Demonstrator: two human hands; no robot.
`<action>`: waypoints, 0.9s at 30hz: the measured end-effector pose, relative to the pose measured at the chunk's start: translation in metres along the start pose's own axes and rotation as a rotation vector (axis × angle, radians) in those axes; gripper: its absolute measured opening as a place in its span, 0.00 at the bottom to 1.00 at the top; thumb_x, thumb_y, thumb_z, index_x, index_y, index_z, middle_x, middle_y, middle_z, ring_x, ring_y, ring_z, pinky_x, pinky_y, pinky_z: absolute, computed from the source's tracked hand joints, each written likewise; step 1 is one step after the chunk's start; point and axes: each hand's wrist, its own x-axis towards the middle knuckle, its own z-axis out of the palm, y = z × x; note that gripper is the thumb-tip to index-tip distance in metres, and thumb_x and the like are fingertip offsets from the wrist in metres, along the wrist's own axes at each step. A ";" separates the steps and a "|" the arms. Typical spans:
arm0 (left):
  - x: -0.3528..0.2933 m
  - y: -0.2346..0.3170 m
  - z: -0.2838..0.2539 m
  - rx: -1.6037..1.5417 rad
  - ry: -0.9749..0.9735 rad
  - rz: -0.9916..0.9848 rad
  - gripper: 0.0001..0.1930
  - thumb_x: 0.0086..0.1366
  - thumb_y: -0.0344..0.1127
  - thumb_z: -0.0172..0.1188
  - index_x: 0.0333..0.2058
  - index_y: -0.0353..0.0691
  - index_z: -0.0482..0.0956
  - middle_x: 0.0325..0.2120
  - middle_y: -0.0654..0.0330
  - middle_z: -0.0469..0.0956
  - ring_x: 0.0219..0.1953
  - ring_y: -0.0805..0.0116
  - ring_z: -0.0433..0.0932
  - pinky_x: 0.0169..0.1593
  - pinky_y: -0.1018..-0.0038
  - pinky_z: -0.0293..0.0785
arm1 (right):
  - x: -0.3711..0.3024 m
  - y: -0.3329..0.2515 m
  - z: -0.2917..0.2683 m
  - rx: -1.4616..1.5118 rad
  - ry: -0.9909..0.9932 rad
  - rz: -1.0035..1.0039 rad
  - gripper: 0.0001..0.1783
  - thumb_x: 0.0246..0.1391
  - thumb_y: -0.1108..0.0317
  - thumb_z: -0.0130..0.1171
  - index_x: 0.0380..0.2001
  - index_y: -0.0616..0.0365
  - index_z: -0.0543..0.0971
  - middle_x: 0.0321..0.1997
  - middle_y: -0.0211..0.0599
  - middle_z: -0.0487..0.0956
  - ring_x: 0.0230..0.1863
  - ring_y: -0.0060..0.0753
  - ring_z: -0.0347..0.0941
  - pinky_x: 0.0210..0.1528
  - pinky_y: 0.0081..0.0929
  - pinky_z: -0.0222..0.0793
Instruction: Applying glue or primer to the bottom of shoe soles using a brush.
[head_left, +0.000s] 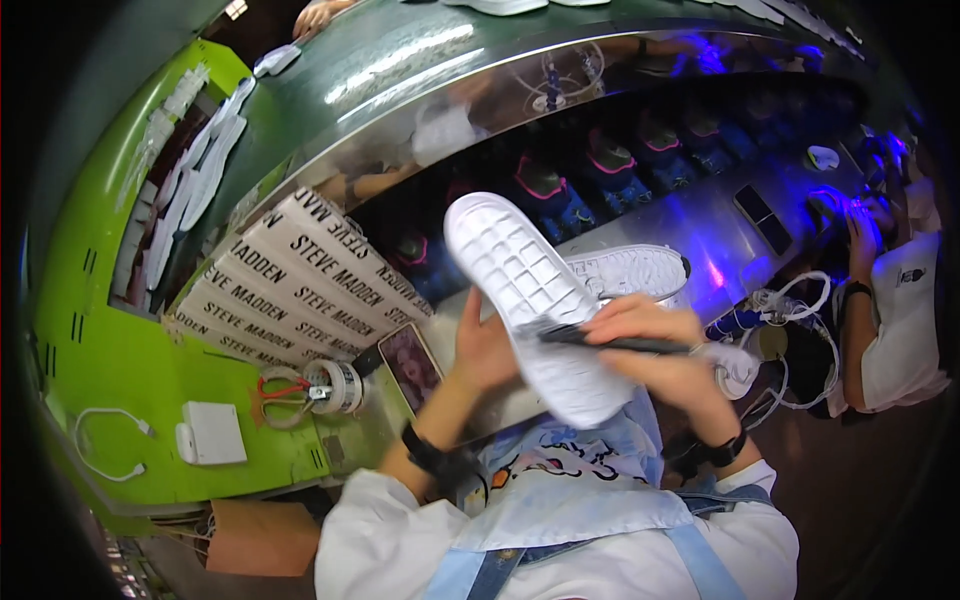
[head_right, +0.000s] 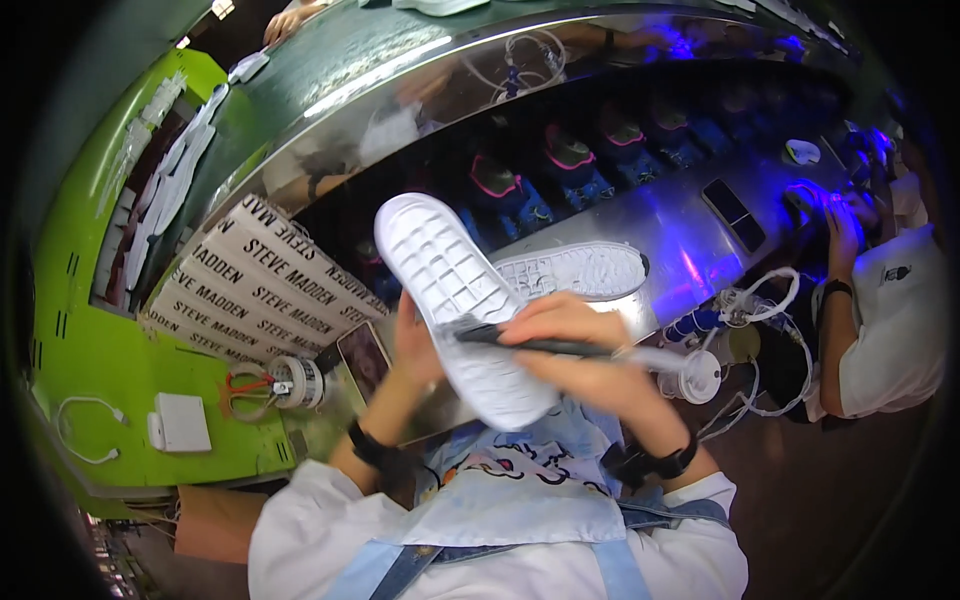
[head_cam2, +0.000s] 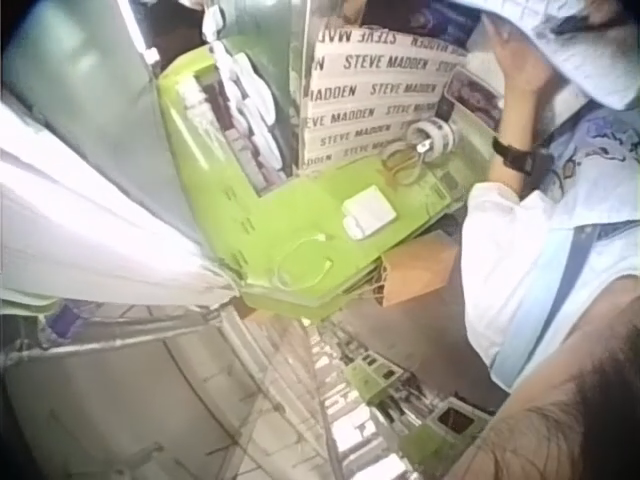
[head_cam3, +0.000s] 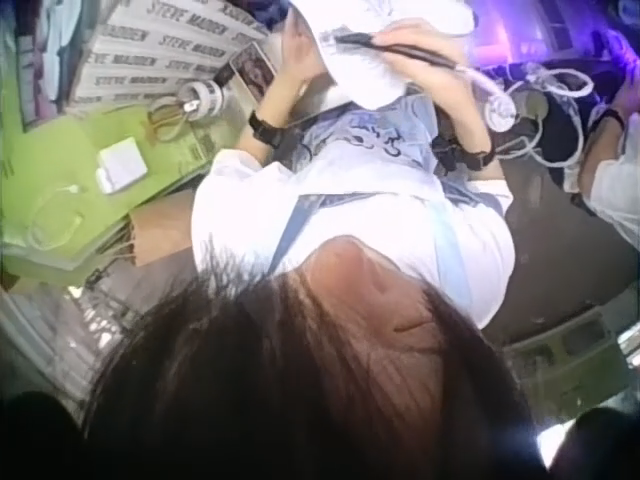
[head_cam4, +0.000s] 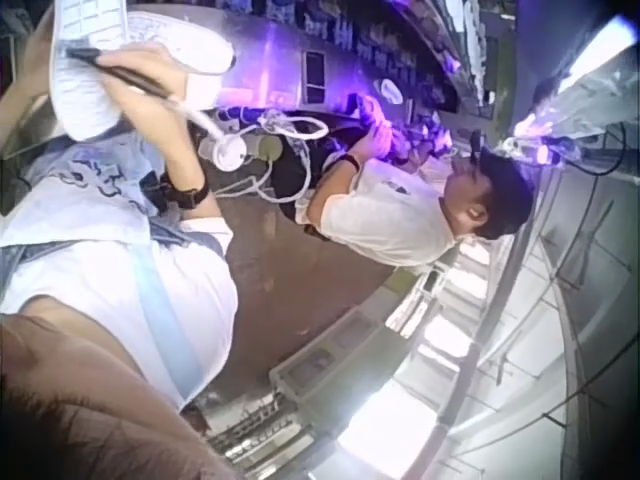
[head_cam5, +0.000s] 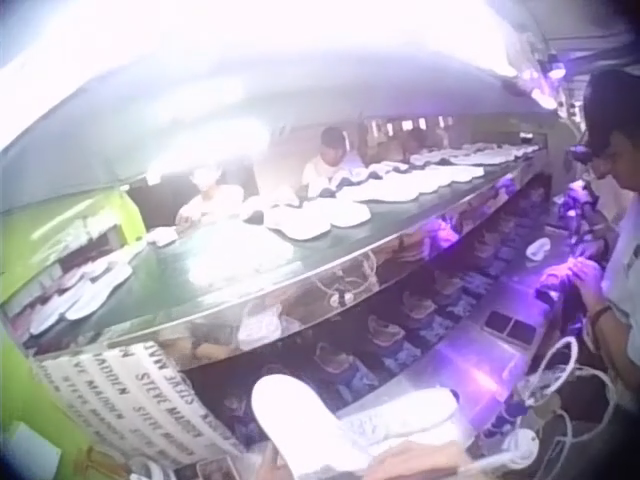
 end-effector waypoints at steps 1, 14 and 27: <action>0.002 -0.017 0.011 0.231 0.099 0.103 0.38 0.63 0.63 0.36 0.64 0.42 0.55 0.62 0.51 0.58 0.61 0.49 0.60 0.65 0.51 0.49 | 0.001 0.007 0.014 -0.089 -0.073 -0.036 0.14 0.39 0.78 0.64 0.34 0.61 0.82 0.37 0.39 0.81 0.43 0.33 0.75 0.48 0.28 0.70; 0.007 -0.039 0.008 0.141 0.420 0.529 0.39 0.60 0.58 0.45 0.64 0.40 0.52 0.58 0.45 0.61 0.51 0.47 0.68 0.54 0.56 0.69 | 0.021 0.032 0.055 -0.388 0.155 -0.287 0.11 0.40 0.72 0.63 0.31 0.55 0.79 0.31 0.37 0.79 0.32 0.39 0.73 0.44 0.33 0.65; 0.025 -0.008 0.042 0.373 0.362 0.078 0.35 0.59 0.51 0.43 0.57 0.26 0.61 0.48 0.37 0.70 0.43 0.46 0.76 0.47 0.58 0.76 | -0.003 0.015 0.039 0.243 -0.413 0.523 0.08 0.55 0.73 0.56 0.34 0.64 0.81 0.27 0.34 0.81 0.23 0.23 0.77 0.27 0.17 0.72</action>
